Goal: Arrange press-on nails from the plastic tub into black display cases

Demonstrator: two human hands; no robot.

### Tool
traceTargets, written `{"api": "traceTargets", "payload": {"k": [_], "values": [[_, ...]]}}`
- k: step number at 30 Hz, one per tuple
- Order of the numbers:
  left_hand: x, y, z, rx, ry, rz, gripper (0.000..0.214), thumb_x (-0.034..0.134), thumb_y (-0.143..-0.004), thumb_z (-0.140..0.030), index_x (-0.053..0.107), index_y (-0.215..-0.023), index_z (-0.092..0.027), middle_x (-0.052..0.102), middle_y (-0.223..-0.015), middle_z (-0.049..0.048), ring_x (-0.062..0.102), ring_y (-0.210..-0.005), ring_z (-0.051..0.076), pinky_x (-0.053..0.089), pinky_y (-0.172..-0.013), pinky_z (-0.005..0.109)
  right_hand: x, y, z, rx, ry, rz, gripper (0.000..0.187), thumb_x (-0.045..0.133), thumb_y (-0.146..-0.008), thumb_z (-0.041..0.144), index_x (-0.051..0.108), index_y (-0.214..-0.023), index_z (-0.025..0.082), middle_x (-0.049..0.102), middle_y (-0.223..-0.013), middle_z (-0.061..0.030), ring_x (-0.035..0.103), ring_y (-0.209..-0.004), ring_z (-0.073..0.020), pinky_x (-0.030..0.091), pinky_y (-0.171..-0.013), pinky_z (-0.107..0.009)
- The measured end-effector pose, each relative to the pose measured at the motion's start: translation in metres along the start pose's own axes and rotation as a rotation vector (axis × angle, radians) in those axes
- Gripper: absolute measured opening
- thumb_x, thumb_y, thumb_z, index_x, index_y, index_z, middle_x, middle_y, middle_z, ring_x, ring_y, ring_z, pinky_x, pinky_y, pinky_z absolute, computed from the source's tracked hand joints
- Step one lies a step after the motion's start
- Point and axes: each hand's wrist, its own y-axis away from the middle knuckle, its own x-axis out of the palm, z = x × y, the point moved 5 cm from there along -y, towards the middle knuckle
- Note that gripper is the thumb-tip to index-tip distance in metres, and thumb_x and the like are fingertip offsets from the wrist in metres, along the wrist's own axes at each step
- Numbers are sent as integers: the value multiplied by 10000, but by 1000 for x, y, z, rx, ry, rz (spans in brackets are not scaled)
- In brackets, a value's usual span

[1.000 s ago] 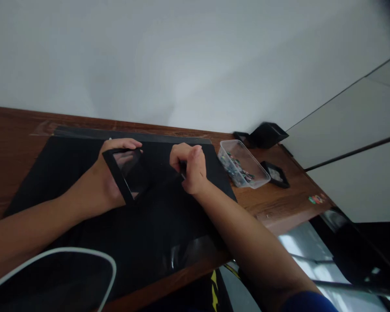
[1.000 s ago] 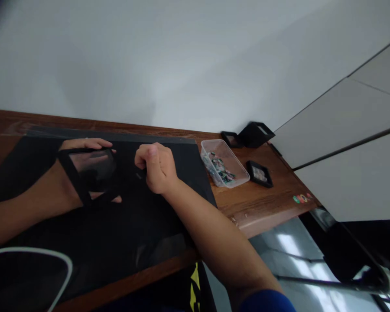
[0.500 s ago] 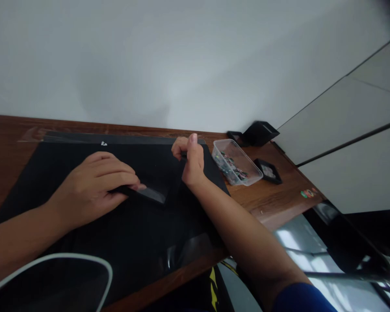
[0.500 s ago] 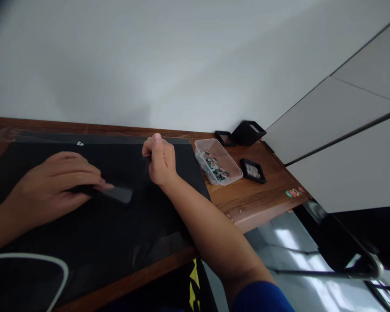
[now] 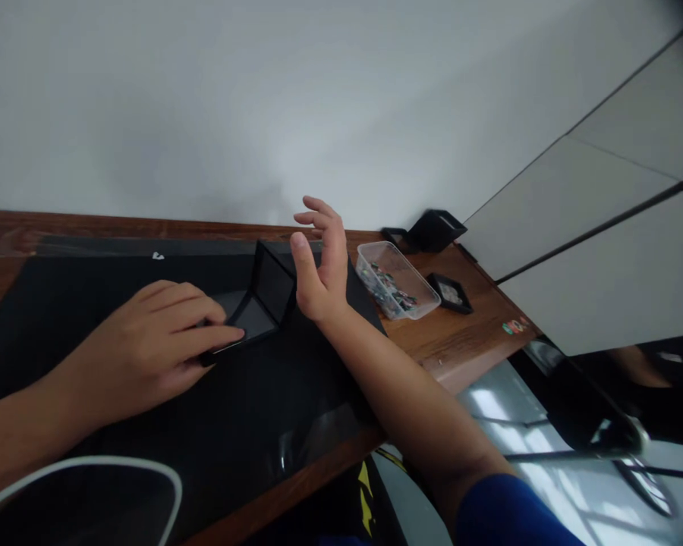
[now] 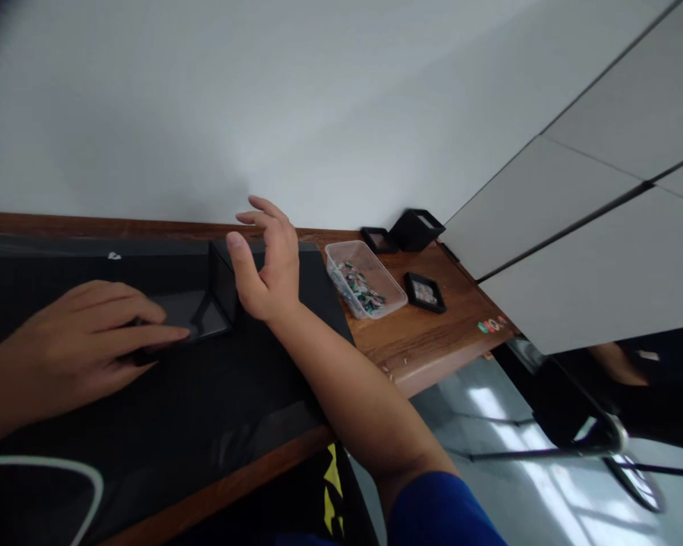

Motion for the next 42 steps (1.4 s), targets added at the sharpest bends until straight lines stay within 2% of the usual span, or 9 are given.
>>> {"api": "traceTargets", "payload": {"k": [4,6,11,15,19,21,24,31,42], "values": [[13,3,-7,69,134,87,299,572,-1000,-202,810,-1139,-315,832,-1296,-34,706,-1316,253,293,-1363,564,-10,-9,6,-111,66,30,260,427,-1149,443,575,-1255,258,663,-1472,-129,622,-1415,-275,500,-1167,-518],[23,6,-4,44,187,191,332,667,-1002,-370,783,-1313,-360,790,-1424,-33,711,-1360,270,318,-1374,569,-15,-13,10,-168,113,49,238,420,-1148,417,581,-1223,260,699,-1398,-111,660,-1347,-261,514,-1137,-498],[40,16,8,-128,195,360,798,751,-933,-701,517,-1654,-449,533,-1711,22,562,-1549,375,426,-1302,647,-40,-31,11,-221,332,-39,211,461,-1108,382,624,-1074,253,735,-1132,-70,692,-1156,-233,500,-1085,-457],[49,23,14,-240,156,373,815,625,-987,-771,439,-1703,-429,433,-1768,28,477,-1607,395,372,-1329,668,-90,-52,-18,179,706,-139,239,441,-1061,320,656,-1039,218,694,-1024,-80,659,-1007,-226,479,-1031,-453],[54,29,22,-348,78,346,810,533,-1027,-765,440,-1718,-353,383,-1793,71,428,-1631,420,367,-1325,691,-128,-46,-70,824,895,375,253,580,-1019,385,754,-1031,201,735,-984,-88,668,-917,-224,498,-866,-375],[54,31,25,-380,52,346,827,519,-1033,-753,435,-1726,-309,374,-1796,97,410,-1640,431,360,-1325,702,-139,-35,-87,989,878,539,147,740,-913,319,788,-906,181,748,-862,-87,674,-807,-222,503,-792,-361],[52,31,28,-404,36,353,815,486,-1045,-734,458,-1717,-273,369,-1798,114,404,-1645,430,351,-1332,693,-139,-21,-102,1069,850,653,49,810,-801,198,790,-778,159,751,-775,-83,672,-722,-209,510,-742,-345],[51,30,33,-434,58,408,827,451,-1024,-799,508,-1688,-308,377,-1800,82,393,-1653,421,326,-1342,691,-118,-13,-101,1045,812,782,54,770,-797,156,823,-805,158,795,-844,-86,711,-787,-207,518,-735,-310],[50,31,34,-405,75,378,795,447,-1040,-782,521,-1679,-315,410,-1784,62,395,-1658,390,333,-1353,644,-115,-13,-107,996,865,814,40,795,-814,217,788,-805,179,774,-813,-64,677,-754,-189,490,-671,-296]]}}
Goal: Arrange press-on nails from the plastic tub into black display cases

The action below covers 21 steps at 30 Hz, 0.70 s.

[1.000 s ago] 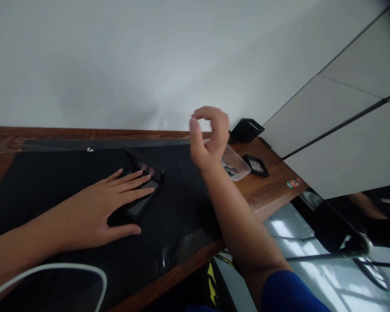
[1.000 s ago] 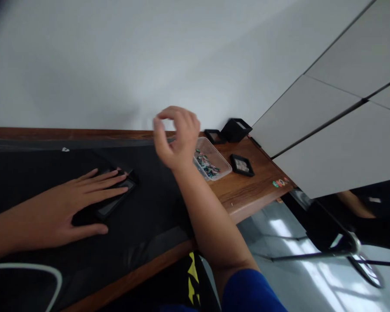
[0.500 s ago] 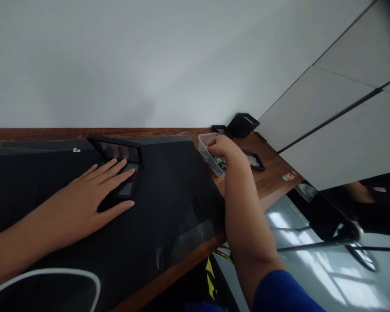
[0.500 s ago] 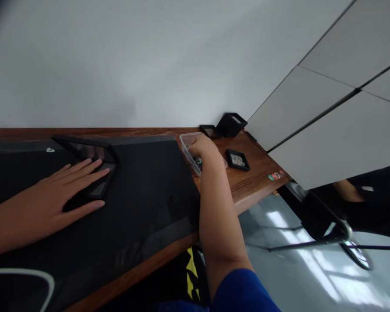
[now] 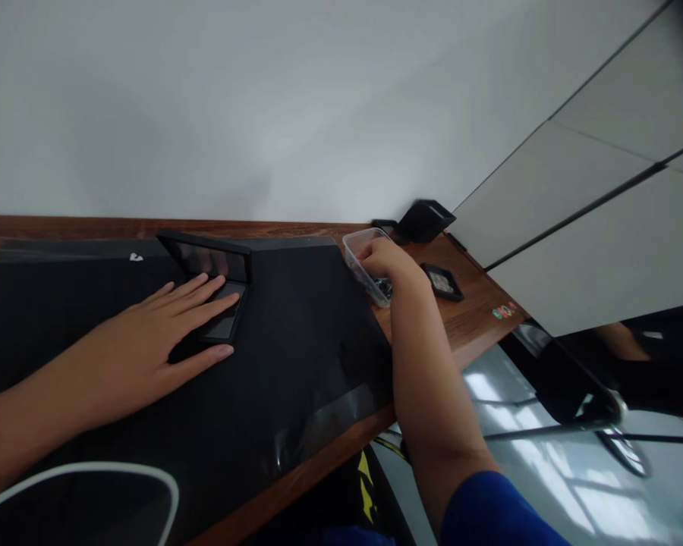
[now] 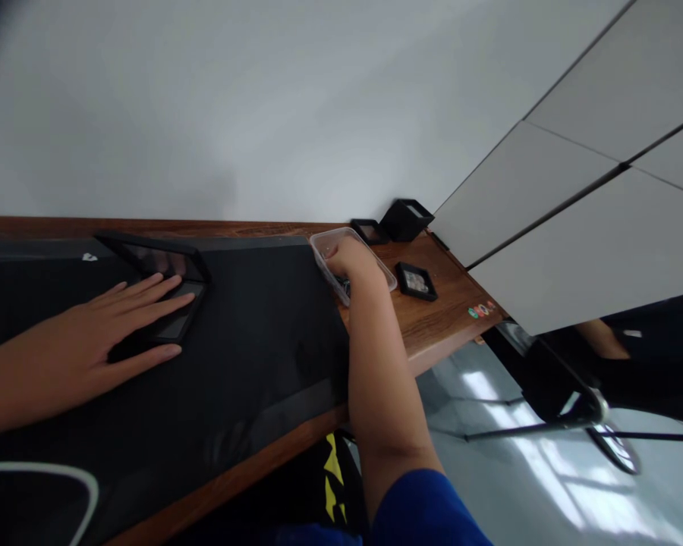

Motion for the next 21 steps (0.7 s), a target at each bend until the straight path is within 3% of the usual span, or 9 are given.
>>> {"api": "traceTargets", "payload": {"k": [5,8,12,16,19,21], "values": [[0,1,3,8,-10,-11,764,459,-1047,-753,507,-1686,-337,415,-1783,48,391,-1664,364,331,-1358,609,-2,7,4,12,12,12,118,760,-838,235,751,-731,186,746,-755,-68,670,-719,-207,486,-677,-320],[1,3,5,30,-42,0,747,469,-1052,-725,476,-1702,-356,397,-1792,32,398,-1661,368,364,-1343,612,-9,10,3,37,12,-31,73,735,-854,216,788,-834,169,755,-782,-86,684,-759,-221,495,-736,-329],[0,4,4,46,-89,-25,769,458,-1038,-738,463,-1709,-361,385,-1794,25,431,-1642,372,387,-1335,612,-19,14,0,85,1,-111,199,704,-893,262,811,-995,129,757,-820,-127,697,-809,-252,495,-779,-355],[-2,4,-2,64,-106,-53,801,463,-1030,-757,487,-1699,-317,398,-1783,57,462,-1618,401,436,-1295,644,-28,21,1,84,-27,-193,219,683,-932,298,807,-1016,138,775,-925,-146,703,-875,-258,476,-783,-353],[-5,4,-4,92,-90,-65,801,494,-1028,-743,484,-1701,-309,402,-1778,63,462,-1614,412,443,-1290,653,-36,25,6,-16,-94,-359,227,645,-994,344,780,-1005,162,763,-974,-117,670,-908,-223,442,-772,-329],[-6,4,-5,113,-68,-81,787,526,-1029,-710,471,-1709,-316,435,-1762,56,476,-1605,408,448,-1291,648,-39,27,15,-197,-236,-492,242,624,-1024,372,749,-972,171,715,-879,-64,610,-800,-175,415,-727,-313]]}}
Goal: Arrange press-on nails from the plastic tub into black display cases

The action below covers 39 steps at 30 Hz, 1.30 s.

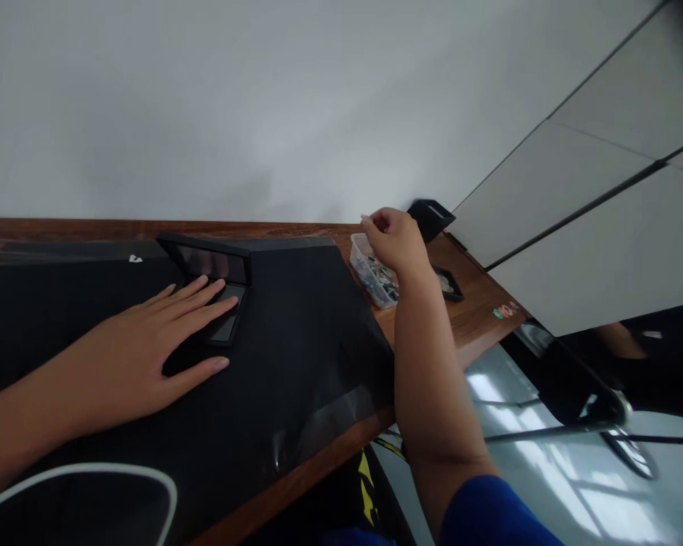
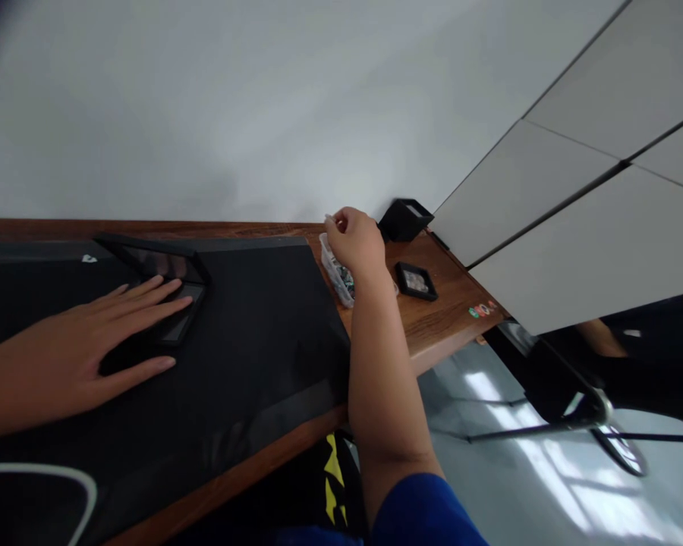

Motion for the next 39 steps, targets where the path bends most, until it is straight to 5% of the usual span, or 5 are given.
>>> {"api": "traceTargets", "payload": {"k": [4,13,22,29,39], "values": [[-4,-2,-6,44,88,-29,706,583,-1026,-673,529,-1666,-381,547,-1695,10,562,-1545,384,513,-1254,608,11,9,30,-318,-511,23,197,676,-998,382,706,-947,194,587,-770,25,489,-665,-115,392,-659,-287],[-31,-14,-31,134,186,-122,435,588,-1081,-556,787,-1373,-302,826,-1346,56,778,-1253,310,599,-1135,498,14,85,118,-565,-1122,647,230,725,-1034,430,747,-968,210,714,-885,-9,562,-654,-95,493,-627,-249],[-54,-9,-41,208,199,-383,259,669,-1086,-424,701,-1285,-261,833,-969,19,792,-850,208,617,-841,364,46,110,136,-587,-924,1028,192,746,-1029,309,758,-923,149,703,-801,4,604,-736,-105,506,-718,-245],[-67,-12,-43,169,212,-551,186,748,-1055,-327,727,-1238,-296,848,-941,-8,812,-806,181,658,-759,323,60,107,134,-553,-883,1041,305,758,-1017,436,756,-933,142,716,-843,-17,586,-769,-122,488,-752,-270],[-68,-12,-44,209,269,-597,143,833,-983,-196,747,-1094,-227,835,-914,-4,788,-820,149,648,-784,282,60,108,137,-527,-925,1015,338,810,-982,462,724,-912,143,632,-776,20,498,-705,-101,415,-654,-243]]}}
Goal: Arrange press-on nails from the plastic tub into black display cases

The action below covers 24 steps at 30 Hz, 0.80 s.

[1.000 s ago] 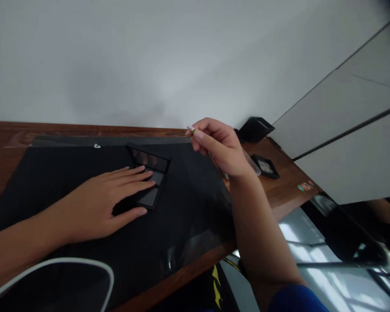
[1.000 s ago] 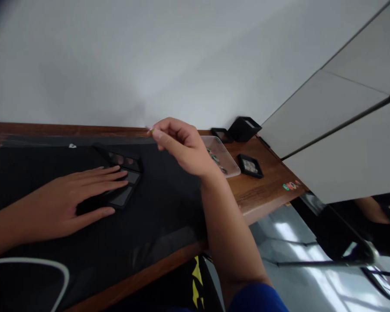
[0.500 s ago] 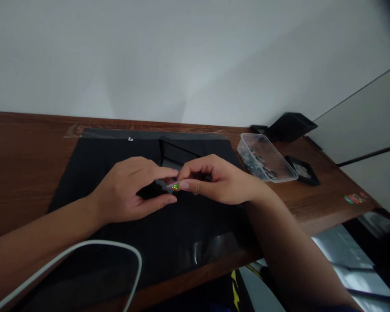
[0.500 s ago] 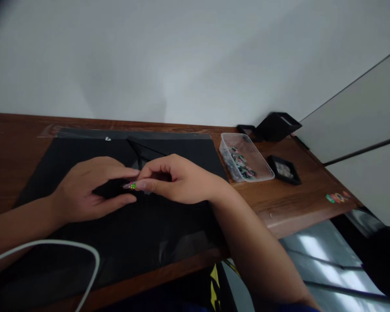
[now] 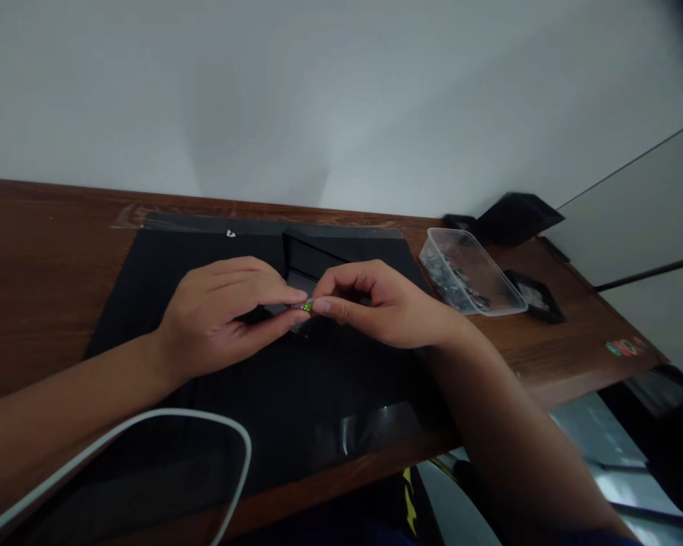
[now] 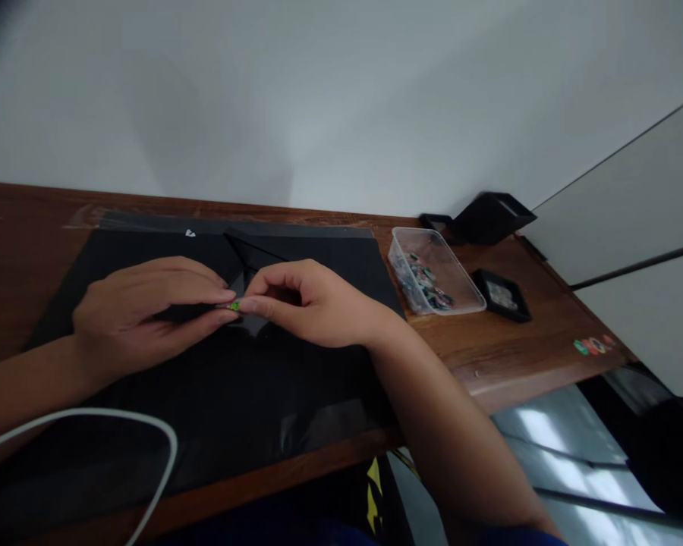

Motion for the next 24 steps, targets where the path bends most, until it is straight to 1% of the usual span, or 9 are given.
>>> {"api": "traceTargets", "payload": {"k": [5,9,11,13,17,20,24], "values": [[-3,-4,-3,39,1,-13,148,841,-960,-158,750,-1062,-215,816,-852,-2,771,-757,149,648,-756,287,2,1,3,-24,-2,-25,356,809,-984,484,717,-910,148,638,-786,12,513,-723,-106,420,-657,-243],[-3,-2,0,38,16,-9,154,805,-985,-160,739,-1107,-224,830,-958,25,791,-848,164,654,-794,306,4,0,4,-67,-27,-36,342,806,-990,463,709,-896,149,613,-765,27,495,-693,-98,413,-640,-245],[-3,0,2,33,-1,-9,150,796,-990,-165,737,-1109,-232,833,-1016,35,797,-885,168,657,-801,306,4,0,3,-70,-34,-39,332,798,-998,447,704,-890,147,593,-747,38,478,-671,-91,403,-627,-245],[-3,0,3,25,-16,-7,145,799,-990,-178,738,-1104,-243,832,-1030,31,799,-887,167,659,-798,304,4,0,3,-63,-31,-50,325,792,-1002,442,701,-896,149,578,-735,48,461,-656,-88,397,-621,-245],[-3,-2,4,23,-6,-9,161,816,-980,-179,749,-1107,-251,835,-1005,20,799,-868,168,661,-794,311,4,-1,0,-70,-16,-61,310,786,-1010,432,702,-916,149,573,-731,50,459,-658,-90,392,-622,-246],[-4,-4,5,14,-11,-44,169,841,-962,-178,756,-1075,-270,837,-965,1,794,-838,176,657,-789,347,3,-1,-1,-97,-2,-79,291,779,-1018,409,703,-922,145,583,-737,45,486,-677,-94,391,-633,-248],[-5,-3,8,-17,-33,-69,164,865,-958,-217,755,-1056,-290,836,-942,-15,790,-845,187,654,-794,380,2,-2,-1,-95,27,-108,296,761,-1030,431,700,-931,158,584,-743,45,495,-687,-99,391,-644,-254]]}}
